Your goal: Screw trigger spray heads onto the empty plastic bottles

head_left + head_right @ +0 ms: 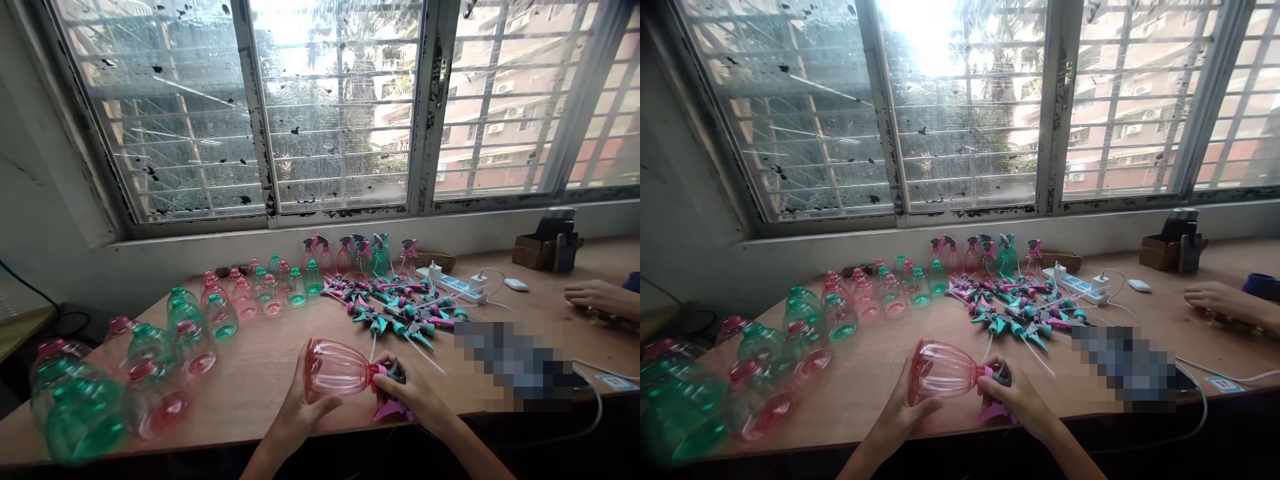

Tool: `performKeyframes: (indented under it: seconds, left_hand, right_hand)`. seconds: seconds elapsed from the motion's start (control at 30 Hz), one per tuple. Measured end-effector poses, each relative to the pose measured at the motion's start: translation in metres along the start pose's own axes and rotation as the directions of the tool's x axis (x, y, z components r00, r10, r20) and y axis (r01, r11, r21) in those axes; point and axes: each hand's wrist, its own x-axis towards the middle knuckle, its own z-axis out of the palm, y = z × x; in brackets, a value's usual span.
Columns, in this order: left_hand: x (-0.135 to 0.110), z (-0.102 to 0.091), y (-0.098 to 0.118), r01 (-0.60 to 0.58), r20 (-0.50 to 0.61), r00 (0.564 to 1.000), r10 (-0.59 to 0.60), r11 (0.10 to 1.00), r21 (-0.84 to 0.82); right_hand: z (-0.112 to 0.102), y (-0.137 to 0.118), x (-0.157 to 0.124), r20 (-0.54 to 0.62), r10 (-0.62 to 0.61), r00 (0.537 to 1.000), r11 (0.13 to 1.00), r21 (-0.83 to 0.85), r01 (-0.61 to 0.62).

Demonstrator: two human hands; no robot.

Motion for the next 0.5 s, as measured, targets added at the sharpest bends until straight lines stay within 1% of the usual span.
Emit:
performKeyframes:
  seconds: [0.1, 0.17, 0.23, 0.33, 0.4, 0.5]
  left_hand:
    - [0.0020, 0.0014, 0.0034, 0.005, -0.007, 1.000, -0.005, 1.000, -0.017]
    - [0.0027, 0.0021, 0.0052, 0.019, 0.001, 1.000, -0.019, 1.000, -0.012]
    - [0.0018, 0.0025, 0.0071, 0.029, -0.004, 1.000, -0.029, 0.999, 0.036]
    - [-0.0013, 0.0025, 0.0096, -0.004, -0.007, 1.000, 0.005, 0.989, 0.148]
    - [-0.0027, 0.0022, 0.0098, -0.027, 0.005, 1.000, 0.027, 0.984, 0.179]
    - [-0.0026, 0.0017, 0.0082, -0.025, 0.006, 1.000, 0.024, 0.986, 0.167]
  right_hand:
    - [0.0008, -0.0013, 0.0000, 0.005, -0.006, 1.000, 0.999, -0.035, 0.006]
    - [0.0012, -0.0014, 0.0007, -0.004, -0.008, 1.000, 1.000, -0.026, 0.008]
    - [0.0016, -0.0013, 0.0015, -0.016, -0.007, 1.000, 1.000, 0.007, 0.007]
    - [0.0025, -0.0023, 0.0015, -0.015, -0.004, 1.000, 1.000, 0.030, 0.005]
    - [0.0032, -0.0037, 0.0006, -0.007, -0.012, 1.000, 1.000, 0.000, 0.012]
    - [0.0039, -0.0055, -0.0011, 0.003, -0.023, 1.000, 0.998, -0.059, 0.023]
